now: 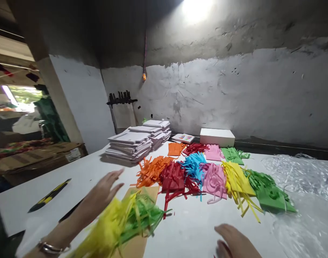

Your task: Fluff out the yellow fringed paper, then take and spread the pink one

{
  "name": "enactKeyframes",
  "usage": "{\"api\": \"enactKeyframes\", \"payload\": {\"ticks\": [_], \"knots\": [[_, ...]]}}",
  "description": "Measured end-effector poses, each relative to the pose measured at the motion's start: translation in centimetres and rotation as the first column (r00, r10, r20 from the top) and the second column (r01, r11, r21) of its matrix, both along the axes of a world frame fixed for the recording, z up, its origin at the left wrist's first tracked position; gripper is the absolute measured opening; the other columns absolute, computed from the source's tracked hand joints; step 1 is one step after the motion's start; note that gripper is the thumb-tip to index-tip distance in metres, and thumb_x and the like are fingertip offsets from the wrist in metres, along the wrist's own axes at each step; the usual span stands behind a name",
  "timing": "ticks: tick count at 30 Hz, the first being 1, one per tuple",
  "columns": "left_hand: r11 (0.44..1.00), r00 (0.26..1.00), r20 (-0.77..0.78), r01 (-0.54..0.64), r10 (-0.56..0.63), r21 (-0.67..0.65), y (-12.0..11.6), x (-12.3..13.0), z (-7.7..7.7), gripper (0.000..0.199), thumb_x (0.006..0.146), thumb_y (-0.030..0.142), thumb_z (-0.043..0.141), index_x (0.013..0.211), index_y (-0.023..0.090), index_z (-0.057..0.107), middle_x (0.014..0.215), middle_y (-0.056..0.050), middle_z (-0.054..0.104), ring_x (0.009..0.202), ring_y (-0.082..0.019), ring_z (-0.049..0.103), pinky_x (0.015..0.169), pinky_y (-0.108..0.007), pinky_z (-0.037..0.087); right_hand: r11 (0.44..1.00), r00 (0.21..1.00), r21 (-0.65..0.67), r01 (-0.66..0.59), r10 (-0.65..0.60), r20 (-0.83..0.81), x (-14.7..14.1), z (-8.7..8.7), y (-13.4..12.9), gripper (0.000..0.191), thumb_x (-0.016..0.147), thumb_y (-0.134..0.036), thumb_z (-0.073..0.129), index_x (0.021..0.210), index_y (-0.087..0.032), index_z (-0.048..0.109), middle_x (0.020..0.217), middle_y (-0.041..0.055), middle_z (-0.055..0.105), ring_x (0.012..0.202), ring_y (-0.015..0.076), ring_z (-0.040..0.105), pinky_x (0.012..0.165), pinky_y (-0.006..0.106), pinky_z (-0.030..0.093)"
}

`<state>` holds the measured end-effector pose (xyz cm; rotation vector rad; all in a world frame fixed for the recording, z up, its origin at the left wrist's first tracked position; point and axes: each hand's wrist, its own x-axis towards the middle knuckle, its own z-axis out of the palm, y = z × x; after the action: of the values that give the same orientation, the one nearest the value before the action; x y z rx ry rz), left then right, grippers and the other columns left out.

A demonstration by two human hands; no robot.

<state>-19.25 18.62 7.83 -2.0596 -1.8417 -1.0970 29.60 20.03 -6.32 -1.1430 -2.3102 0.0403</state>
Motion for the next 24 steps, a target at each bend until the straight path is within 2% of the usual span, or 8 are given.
{"api": "enactKeyframes", "payload": {"ticks": [2,5,8,10,14,18,22,24], "knots": [[0.969,0.974,-0.057,0.209,-0.218,-0.131,2.9,4.5,-1.2,0.031,0.097,0.031,0.049,0.120,0.020,0.067,0.119,-0.012,0.070,0.114,-0.030,0.063,0.102,-0.048,0.050,0.992,0.992,-0.089,0.088,-0.080,0.094,-0.8,1.1,4.3,0.033,0.095,-0.022,0.046,0.113,-0.021,0.074,0.114,0.0091,0.075,0.104,0.0236,0.073,0.090,0.033,0.058],[0.807,0.853,-0.058,0.467,-0.519,-0.362,6.9,13.2,-4.1,0.026,0.098,0.019,0.048,0.110,0.020,0.072,0.116,-0.011,0.069,0.107,-0.024,0.064,0.094,-0.036,0.052,0.984,0.981,-0.097,0.150,-0.136,0.138,-2.8,1.1,10.1,0.038,0.096,-0.012,0.042,0.119,-0.019,0.071,0.120,0.0109,0.073,0.110,0.0223,0.069,0.094,0.032,0.054],[0.695,0.757,-0.069,0.556,-0.650,-0.456,11.4,20.6,-7.5,0.020,0.089,0.015,0.064,0.105,0.022,0.074,0.108,-0.008,0.072,0.101,-0.022,0.065,0.090,-0.031,0.052,0.981,0.964,-0.077,0.180,-0.160,0.215,-4.5,-0.3,13.7,0.032,0.089,-0.005,0.054,0.113,-0.013,0.072,0.114,0.0142,0.073,0.107,0.0268,0.069,0.092,0.034,0.051],[0.667,0.739,-0.078,0.552,-0.669,-0.501,14.2,23.6,-9.3,0.018,0.086,0.013,0.066,0.100,0.020,0.074,0.105,-0.008,0.072,0.099,-0.023,0.065,0.089,-0.032,0.051,0.981,0.949,-0.063,0.183,-0.160,0.271,-4.7,-1.2,14.8,0.026,0.085,0.000,0.057,0.101,-0.012,0.074,0.102,0.0125,0.074,0.097,0.0269,0.070,0.084,0.033,0.050],[0.712,0.815,-0.080,0.449,-0.575,-0.541,17.8,25.5,-11.4,0.011,0.095,0.021,0.062,0.093,0.014,0.070,0.104,-0.010,0.070,0.100,-0.025,0.064,0.089,-0.042,0.052,0.982,0.936,-0.023,0.185,-0.169,0.309,-3.4,-1.6,14.8,0.022,0.085,0.002,0.058,0.092,-0.014,0.073,0.091,0.0086,0.072,0.087,0.0250,0.068,0.076,0.032,0.045],[0.701,0.841,-0.035,0.426,-0.540,-0.572,18.3,26.3,-11.7,0.015,0.094,0.031,0.068,0.096,0.015,0.069,0.107,-0.005,0.069,0.104,-0.024,0.065,0.095,-0.047,0.051,0.988,0.949,0.016,0.155,-0.153,0.277,-2.3,-1.4,14.5,0.023,0.089,-0.001,0.058,0.096,-0.017,0.072,0.095,0.0063,0.071,0.090,0.0234,0.066,0.078,0.031,0.042],[0.677,0.849,0.074,0.466,-0.522,-0.570,18.2,27.6,-11.8,0.009,0.094,0.022,0.066,0.096,0.015,0.070,0.103,-0.006,0.070,0.099,-0.023,0.066,0.092,-0.044,0.052,0.991,0.961,0.035,0.131,-0.136,0.239,-1.9,-1.8,14.9,0.025,0.084,0.004,0.058,0.090,-0.016,0.073,0.089,0.0069,0.070,0.084,0.0223,0.065,0.074,0.030,0.042],[0.677,0.846,0.146,0.503,-0.512,-0.537,18.3,27.9,-11.9,0.015,0.089,0.012,0.064,0.102,0.015,0.071,0.106,-0.007,0.070,0.102,-0.023,0.066,0.093,-0.039,0.051,0.988,0.971,0.039,0.148,-0.152,0.185,-1.5,-1.8,15.0,0.023,0.087,0.001,0.056,0.088,-0.016,0.072,0.088,0.0072,0.070,0.082,0.0220,0.065,0.074,0.030,0.044]]}}
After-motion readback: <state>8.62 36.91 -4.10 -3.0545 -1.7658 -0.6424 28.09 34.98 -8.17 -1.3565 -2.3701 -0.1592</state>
